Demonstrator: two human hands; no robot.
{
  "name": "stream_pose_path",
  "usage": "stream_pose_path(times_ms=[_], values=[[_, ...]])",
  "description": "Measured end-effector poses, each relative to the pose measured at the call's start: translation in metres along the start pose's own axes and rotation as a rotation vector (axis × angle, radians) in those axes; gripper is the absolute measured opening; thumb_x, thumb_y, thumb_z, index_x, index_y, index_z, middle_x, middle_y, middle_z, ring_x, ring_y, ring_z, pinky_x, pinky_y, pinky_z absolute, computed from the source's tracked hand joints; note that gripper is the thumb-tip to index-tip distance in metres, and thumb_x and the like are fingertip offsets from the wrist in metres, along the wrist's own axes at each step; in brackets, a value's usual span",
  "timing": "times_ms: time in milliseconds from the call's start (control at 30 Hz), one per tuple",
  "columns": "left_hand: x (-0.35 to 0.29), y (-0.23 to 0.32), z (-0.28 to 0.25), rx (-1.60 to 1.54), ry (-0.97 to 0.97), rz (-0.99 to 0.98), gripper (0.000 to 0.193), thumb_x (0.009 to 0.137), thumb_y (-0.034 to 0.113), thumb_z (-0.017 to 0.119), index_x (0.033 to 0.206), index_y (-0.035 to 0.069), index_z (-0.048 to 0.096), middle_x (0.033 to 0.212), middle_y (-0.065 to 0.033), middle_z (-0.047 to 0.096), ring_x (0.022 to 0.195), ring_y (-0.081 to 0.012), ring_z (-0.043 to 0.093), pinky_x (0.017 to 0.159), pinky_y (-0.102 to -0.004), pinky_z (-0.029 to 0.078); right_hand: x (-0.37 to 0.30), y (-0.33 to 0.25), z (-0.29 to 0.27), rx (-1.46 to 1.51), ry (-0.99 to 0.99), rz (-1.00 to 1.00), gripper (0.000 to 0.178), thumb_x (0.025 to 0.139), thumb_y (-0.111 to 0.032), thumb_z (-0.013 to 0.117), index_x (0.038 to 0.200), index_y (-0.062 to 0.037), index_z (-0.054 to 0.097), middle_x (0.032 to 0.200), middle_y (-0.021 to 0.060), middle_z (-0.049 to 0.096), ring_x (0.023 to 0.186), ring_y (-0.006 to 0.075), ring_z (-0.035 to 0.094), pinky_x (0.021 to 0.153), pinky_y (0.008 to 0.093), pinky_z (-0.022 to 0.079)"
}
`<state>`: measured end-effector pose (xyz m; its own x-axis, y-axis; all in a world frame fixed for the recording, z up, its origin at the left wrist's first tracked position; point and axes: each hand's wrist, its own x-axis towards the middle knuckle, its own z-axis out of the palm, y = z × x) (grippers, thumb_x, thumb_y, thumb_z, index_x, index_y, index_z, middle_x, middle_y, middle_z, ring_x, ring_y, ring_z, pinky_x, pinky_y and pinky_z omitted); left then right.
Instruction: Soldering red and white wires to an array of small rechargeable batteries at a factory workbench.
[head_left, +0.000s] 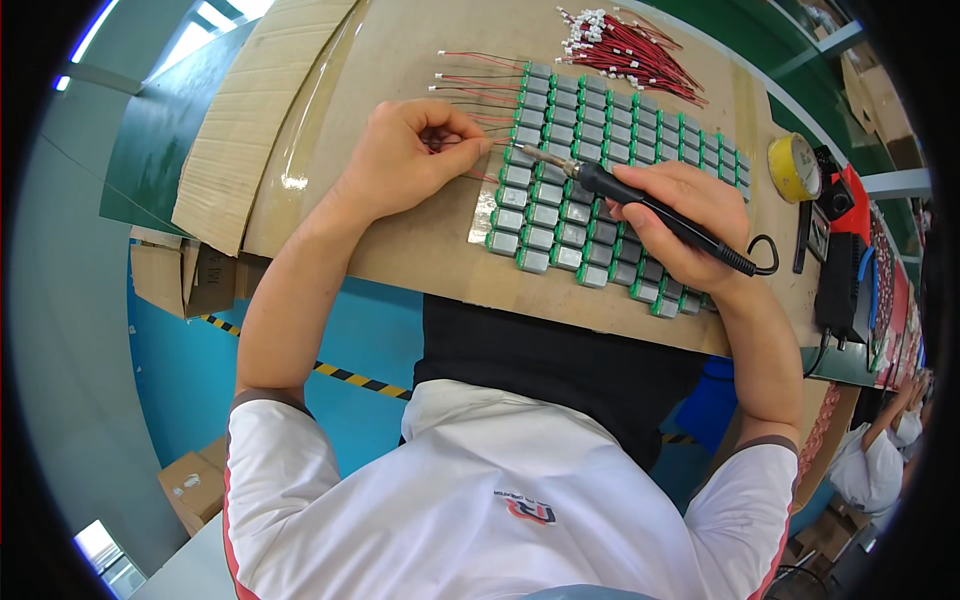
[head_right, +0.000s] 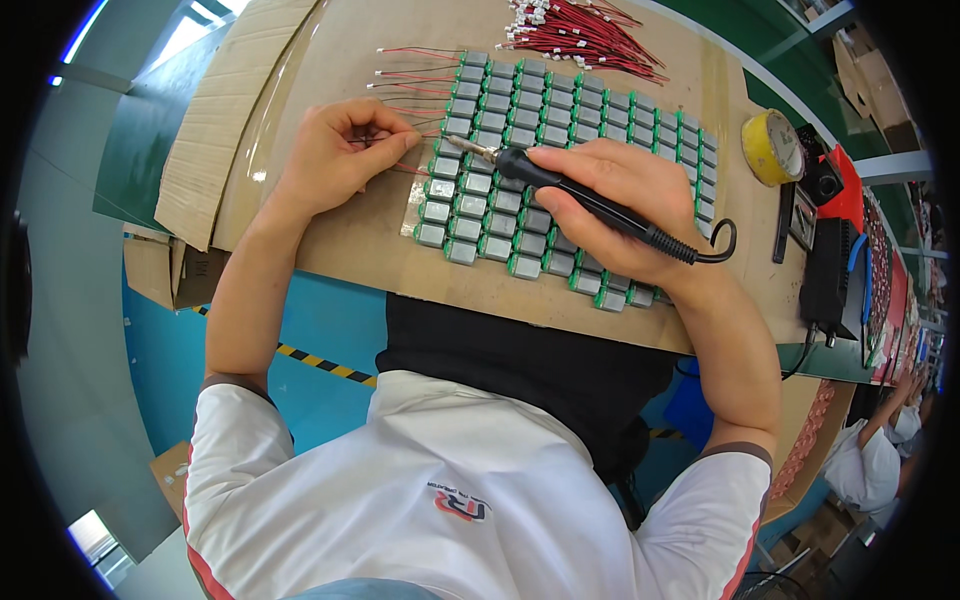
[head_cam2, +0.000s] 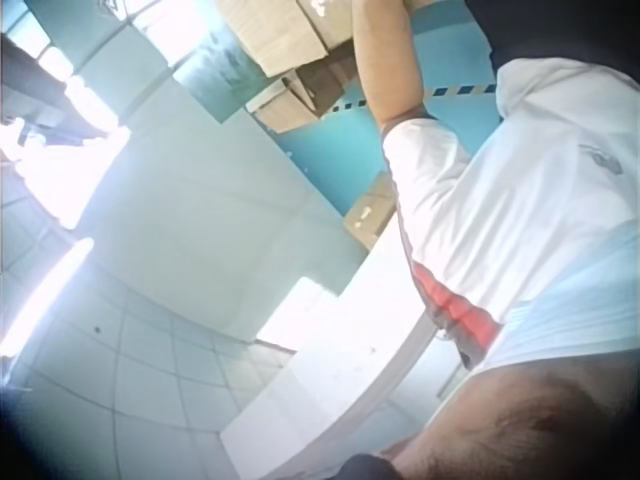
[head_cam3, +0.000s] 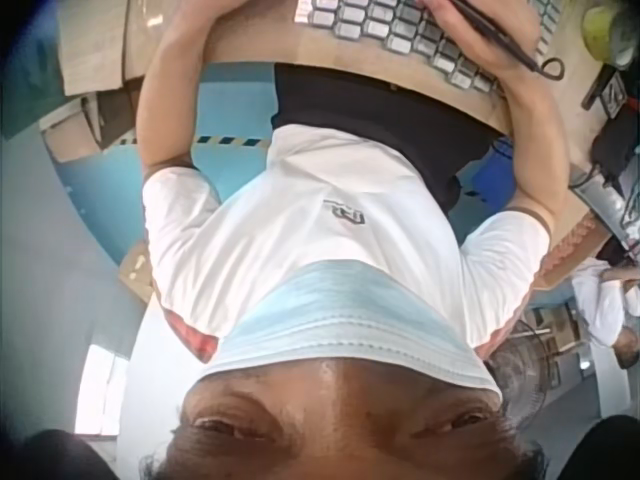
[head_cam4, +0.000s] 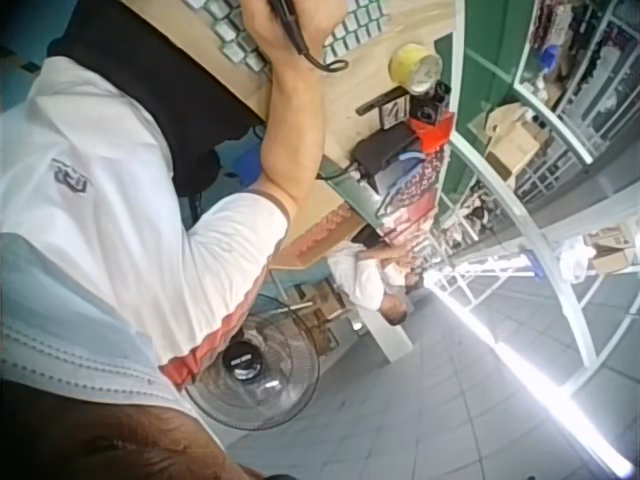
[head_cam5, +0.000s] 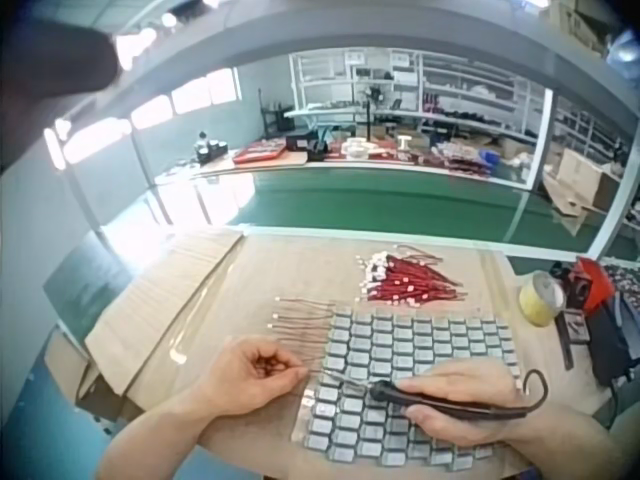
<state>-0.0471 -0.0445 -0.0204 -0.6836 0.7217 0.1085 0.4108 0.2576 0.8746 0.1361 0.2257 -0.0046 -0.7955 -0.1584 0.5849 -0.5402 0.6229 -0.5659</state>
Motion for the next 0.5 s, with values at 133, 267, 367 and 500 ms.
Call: stream_pose_path(times_ms=[133,267,367,500], values=[[0.0007,0.0001,0.0003,0.013,-0.003,0.006,0.011,0.094,0.009,0.080,0.097,-0.002,0.079,0.080,0.0019,0.071,0.069,-0.0014,0.058,0.057,-0.0201,0.046,0.0006,-0.0005,-0.0009,-0.008,-0.006,-0.006,0.034,0.085,-0.005,0.082,0.118,0.0001,0.077,0.093,0.0158,0.077,0.076,0.0265,0.074,0.065,0.0328,0.058],[0.0009,0.0016,-0.0009,0.026,-0.015,-0.010,0.011,0.094,0.009,0.080,0.098,-0.002,0.079,0.080,0.0017,0.071,0.070,-0.0014,0.058,0.056,-0.0199,0.046,0.0011,-0.0001,-0.0007,-0.007,-0.009,-0.006,0.034,0.085,-0.005,0.082,0.118,0.0002,0.077,0.093,0.0160,0.077,0.076,0.0265,0.074,0.065,0.0328,0.058],[0.0008,0.0005,-0.0009,0.034,-0.011,-0.002,0.011,0.094,0.009,0.079,0.097,-0.001,0.079,0.080,0.0019,0.071,0.069,-0.0013,0.058,0.055,-0.0198,0.045,0.0009,-0.0011,-0.0004,-0.009,-0.002,-0.004,0.034,0.085,-0.005,0.082,0.118,0.0003,0.077,0.092,0.0160,0.077,0.075,0.0262,0.073,0.064,0.0328,0.057],[0.0006,0.0025,-0.0009,0.031,-0.016,-0.010,0.011,0.094,0.009,0.079,0.098,-0.001,0.079,0.079,0.0020,0.070,0.068,-0.0014,0.059,0.054,-0.0199,0.045,0.0009,-0.0012,-0.0003,-0.015,-0.002,-0.011,0.034,0.085,-0.006,0.082,0.118,0.0002,0.078,0.091,0.0157,0.076,0.073,0.0258,0.072,0.063,0.0327,0.056]])
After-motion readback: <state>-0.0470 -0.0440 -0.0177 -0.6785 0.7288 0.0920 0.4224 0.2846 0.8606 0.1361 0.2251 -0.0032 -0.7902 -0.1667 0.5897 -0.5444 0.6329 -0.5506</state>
